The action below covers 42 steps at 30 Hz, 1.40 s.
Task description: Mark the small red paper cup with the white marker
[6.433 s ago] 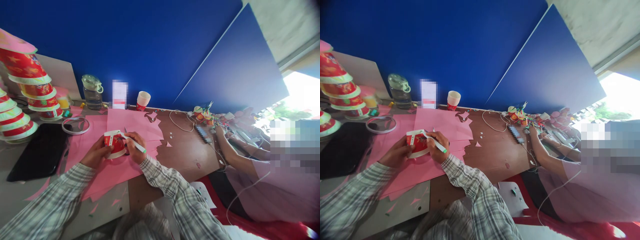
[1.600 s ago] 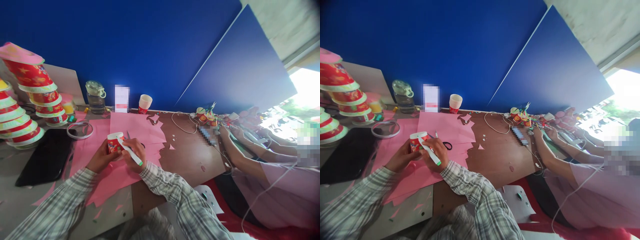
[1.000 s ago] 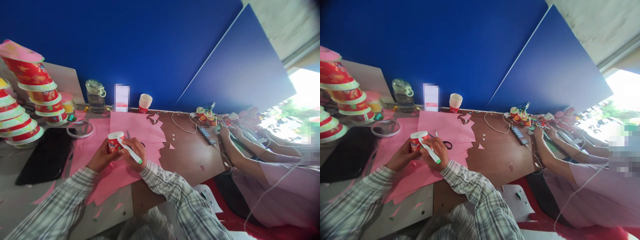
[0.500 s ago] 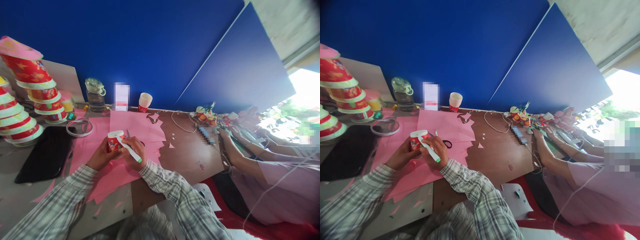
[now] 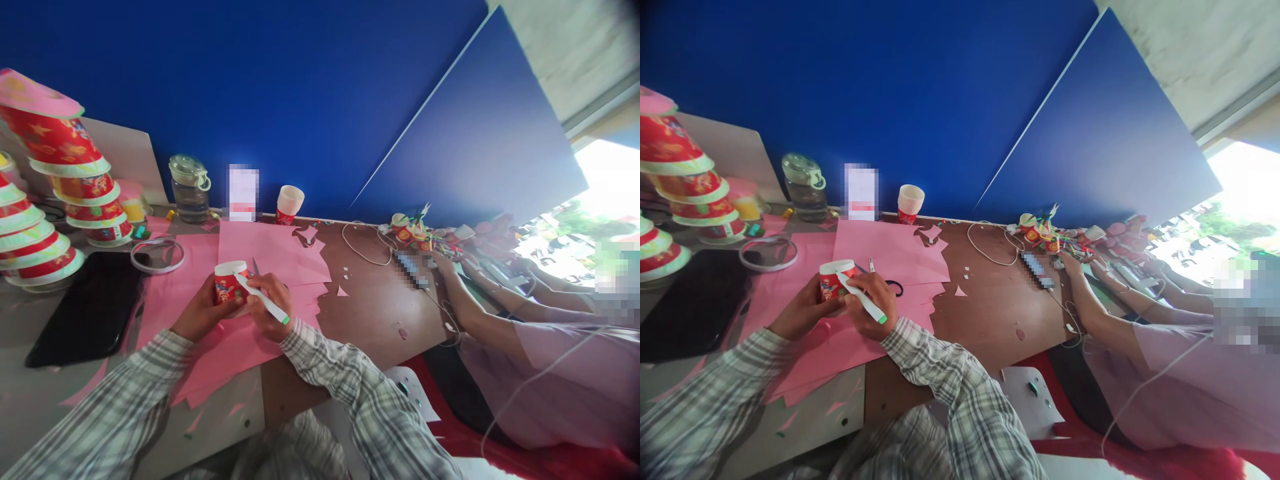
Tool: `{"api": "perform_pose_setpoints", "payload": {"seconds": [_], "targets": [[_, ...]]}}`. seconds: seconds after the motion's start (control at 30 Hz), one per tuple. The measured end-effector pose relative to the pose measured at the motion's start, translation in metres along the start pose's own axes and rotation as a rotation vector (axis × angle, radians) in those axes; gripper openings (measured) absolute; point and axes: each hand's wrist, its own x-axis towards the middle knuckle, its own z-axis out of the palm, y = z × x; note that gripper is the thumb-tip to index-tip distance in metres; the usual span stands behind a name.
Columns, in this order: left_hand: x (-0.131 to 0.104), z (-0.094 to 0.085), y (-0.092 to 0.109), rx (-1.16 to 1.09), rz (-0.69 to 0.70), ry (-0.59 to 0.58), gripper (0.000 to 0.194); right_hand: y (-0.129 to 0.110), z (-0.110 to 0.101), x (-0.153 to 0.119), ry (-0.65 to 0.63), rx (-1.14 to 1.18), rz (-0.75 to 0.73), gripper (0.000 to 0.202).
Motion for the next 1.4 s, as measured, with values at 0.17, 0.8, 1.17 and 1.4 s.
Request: {"api": "perform_pose_setpoints", "payload": {"seconds": [0.17, 0.8, 1.17, 1.4], "targets": [[0.000, 0.001, 0.000, 0.011, 0.012, -0.011, 0.067, -0.002, 0.002, 0.003, 0.006, -0.020, -0.006, 0.019], [-0.001, 0.000, 0.002, -0.036, 0.001, -0.005, 0.073, 0.008, -0.001, 0.003, 0.079, -0.015, 0.162, 0.017], [-0.003, 0.001, 0.001, -0.121, -0.034, 0.023, 0.069, 0.007, -0.004, -0.003, 0.062, 0.010, 0.140, 0.016], [-0.001, 0.001, -0.001, -0.121, -0.013, 0.020, 0.063, -0.001, 0.002, -0.004, -0.030, 0.031, -0.069, 0.021]]}}
